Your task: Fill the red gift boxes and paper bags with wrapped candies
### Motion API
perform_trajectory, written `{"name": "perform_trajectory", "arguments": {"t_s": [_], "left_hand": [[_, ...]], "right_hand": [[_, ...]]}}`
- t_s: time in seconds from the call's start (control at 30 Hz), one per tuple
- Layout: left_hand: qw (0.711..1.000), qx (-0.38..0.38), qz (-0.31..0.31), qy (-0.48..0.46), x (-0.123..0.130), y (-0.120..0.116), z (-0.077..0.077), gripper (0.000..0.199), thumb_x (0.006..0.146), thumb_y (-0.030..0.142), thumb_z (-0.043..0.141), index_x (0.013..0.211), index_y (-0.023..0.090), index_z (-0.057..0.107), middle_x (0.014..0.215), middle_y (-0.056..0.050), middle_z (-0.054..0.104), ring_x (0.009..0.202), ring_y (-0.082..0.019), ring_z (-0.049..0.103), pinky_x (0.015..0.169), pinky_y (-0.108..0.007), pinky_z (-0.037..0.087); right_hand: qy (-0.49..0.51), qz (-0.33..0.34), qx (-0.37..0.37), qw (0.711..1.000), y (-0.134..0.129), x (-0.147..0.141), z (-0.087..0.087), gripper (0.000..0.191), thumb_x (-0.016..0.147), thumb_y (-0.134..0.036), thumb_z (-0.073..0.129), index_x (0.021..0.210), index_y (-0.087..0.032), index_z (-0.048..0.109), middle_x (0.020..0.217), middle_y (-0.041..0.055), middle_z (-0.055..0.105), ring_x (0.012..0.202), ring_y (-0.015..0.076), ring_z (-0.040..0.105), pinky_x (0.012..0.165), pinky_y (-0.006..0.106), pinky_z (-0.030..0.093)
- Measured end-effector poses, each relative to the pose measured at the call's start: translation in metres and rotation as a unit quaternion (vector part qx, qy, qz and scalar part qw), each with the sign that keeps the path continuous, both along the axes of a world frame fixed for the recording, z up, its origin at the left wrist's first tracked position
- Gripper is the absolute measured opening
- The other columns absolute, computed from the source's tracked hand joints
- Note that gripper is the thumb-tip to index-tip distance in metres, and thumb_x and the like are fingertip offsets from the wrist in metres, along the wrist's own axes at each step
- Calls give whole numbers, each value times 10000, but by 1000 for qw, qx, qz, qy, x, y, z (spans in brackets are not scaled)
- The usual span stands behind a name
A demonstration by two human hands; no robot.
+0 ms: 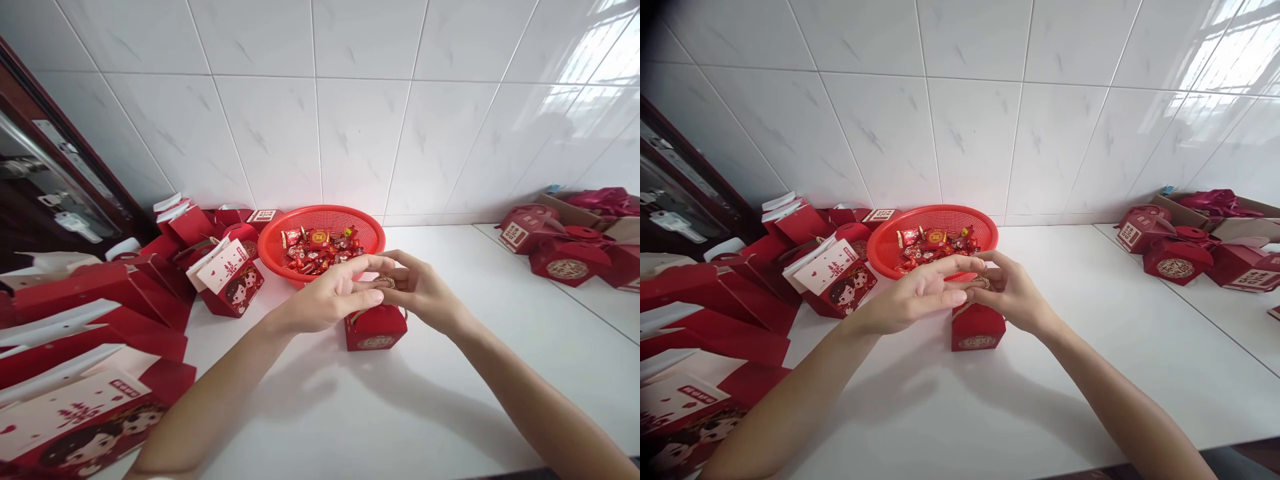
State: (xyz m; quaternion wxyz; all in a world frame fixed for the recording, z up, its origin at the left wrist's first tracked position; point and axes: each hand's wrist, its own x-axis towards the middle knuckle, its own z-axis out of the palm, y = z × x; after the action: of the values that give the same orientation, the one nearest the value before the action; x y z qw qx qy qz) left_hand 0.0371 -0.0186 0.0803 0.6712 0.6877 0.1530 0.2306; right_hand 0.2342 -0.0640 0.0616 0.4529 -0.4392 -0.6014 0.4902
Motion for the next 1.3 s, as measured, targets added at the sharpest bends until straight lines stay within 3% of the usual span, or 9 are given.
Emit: {"name": "perform_trajectory", "arguments": {"t_s": [0.07,0.23,0.4,0.53,0.73,0.87,1.1,1.2,1.3], "left_hand": [[1000,19,5,-6,2,-2,-1,479,939,243,643,1408,241,547,1456,-107,580,1368,-296,549,1141,-486,444],[994,106,31,28,1,-2,-6,579,940,247,634,1491,291,460,1580,-97,447,1396,-307,523,1127,-480,470],[957,259,72,105,-4,1,-2,411,957,300,607,1365,259,596,1530,-62,516,1440,-274,459,1195,-451,391],[930,333,-28,156,0,2,-5,343,957,284,590,1291,235,651,1421,-66,616,1359,-253,529,1166,-430,401],[907,333,-173,192,19,-2,-32,318,964,244,571,1264,193,665,1374,-111,637,1270,-240,592,1091,-381,438],[902,316,-209,208,29,-3,-49,302,961,235,568,1243,195,670,1349,-110,649,1212,-236,623,1048,-371,462],[900,308,-228,208,39,-5,-75,286,945,234,590,1208,191,692,1311,-102,670,1199,-242,631,1063,-377,464],[904,298,-231,203,44,-7,-91,254,941,232,600,1165,193,713,1255,-99,695,1169,-242,646,1055,-372,473],[919,267,-228,179,50,-9,-110,207,918,195,609,1074,179,744,1199,-102,707,1095,-220,673,1033,-341,489]], "right_hand": [[18,-15,1,1000,1,-4,1,461,774,-381,813,1131,-217,572,913,59,764,873,247,742,792,400,593],[1,-40,13,999,7,2,3,398,759,-312,798,1105,-209,631,961,61,744,738,203,719,648,345,595],[-36,-146,78,986,19,32,10,290,735,-330,794,958,-176,689,853,43,725,542,118,614,552,305,548],[-76,-228,126,962,31,73,16,305,684,-373,832,870,-172,698,793,50,715,564,136,618,563,317,545],[-214,-274,120,930,47,143,2,283,700,-360,731,916,-178,706,757,49,694,580,146,578,563,318,484],[-388,-308,97,863,55,171,-12,285,759,-347,586,949,-185,723,777,77,709,752,237,641,674,372,495],[-583,-365,130,714,49,186,-43,471,837,-509,557,1186,-210,665,1234,166,670,1150,395,589,972,561,438],[-599,-403,127,680,38,176,-61,589,882,-536,528,1348,-179,570,1339,226,588,1179,426,563,934,570,459],[-627,-369,144,671,32,162,-81,503,941,-430,471,1377,-200,565,1491,242,474,1322,439,476,1008,607,420]]}}
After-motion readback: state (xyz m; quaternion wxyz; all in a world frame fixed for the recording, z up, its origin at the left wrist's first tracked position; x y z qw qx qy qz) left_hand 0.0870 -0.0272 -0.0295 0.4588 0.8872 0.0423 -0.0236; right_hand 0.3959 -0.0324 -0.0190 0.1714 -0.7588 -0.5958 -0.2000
